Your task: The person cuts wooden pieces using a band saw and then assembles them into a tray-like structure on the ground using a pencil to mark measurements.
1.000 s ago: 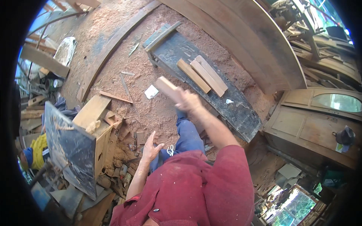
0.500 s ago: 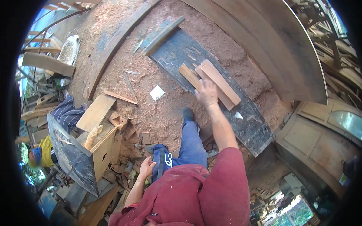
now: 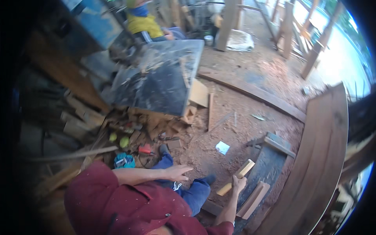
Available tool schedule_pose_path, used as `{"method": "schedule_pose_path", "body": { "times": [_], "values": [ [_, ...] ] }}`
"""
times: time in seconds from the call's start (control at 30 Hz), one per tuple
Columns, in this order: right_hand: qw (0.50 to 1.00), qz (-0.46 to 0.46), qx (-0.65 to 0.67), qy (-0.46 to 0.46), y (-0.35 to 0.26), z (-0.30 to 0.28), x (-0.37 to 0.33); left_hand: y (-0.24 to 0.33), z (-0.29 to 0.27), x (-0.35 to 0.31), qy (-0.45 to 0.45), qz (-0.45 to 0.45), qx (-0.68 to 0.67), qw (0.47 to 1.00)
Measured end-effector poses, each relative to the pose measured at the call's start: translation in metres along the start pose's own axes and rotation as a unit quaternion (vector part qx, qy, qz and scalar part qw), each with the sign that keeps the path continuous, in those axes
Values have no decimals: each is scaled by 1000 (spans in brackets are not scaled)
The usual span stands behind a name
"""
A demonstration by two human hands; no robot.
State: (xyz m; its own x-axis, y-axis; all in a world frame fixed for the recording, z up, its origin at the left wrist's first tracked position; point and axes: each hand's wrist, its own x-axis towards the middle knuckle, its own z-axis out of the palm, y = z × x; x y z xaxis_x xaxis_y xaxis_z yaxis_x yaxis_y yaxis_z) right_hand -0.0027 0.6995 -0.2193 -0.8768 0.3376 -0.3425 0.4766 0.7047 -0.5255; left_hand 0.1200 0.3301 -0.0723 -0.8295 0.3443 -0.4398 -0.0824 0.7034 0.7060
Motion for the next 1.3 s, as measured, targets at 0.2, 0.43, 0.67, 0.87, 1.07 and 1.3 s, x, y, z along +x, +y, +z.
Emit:
{"method": "schedule_pose_path", "body": {
  "times": [0.2,0.43,0.67,0.87,1.07,1.3],
  "values": [
    [823,4,522,-226,-292,16,-204,43,-98,-82,243,-13,253,936],
    [867,-199,325,-320,-465,106,-309,-89,-249,-201,335,-190,137,913],
    [717,-678,-51,-153,-586,201,-326,-230,-338,-246,374,-159,69,911],
    [721,-676,-111,-105,-619,256,-320,-266,-364,-239,386,-164,172,892],
    [732,-672,-75,-79,-624,272,-317,-289,-366,-243,417,-152,155,883],
    [725,-685,-50,-45,-633,278,-313,-295,-375,-240,399,-126,157,895]
  ]
}}
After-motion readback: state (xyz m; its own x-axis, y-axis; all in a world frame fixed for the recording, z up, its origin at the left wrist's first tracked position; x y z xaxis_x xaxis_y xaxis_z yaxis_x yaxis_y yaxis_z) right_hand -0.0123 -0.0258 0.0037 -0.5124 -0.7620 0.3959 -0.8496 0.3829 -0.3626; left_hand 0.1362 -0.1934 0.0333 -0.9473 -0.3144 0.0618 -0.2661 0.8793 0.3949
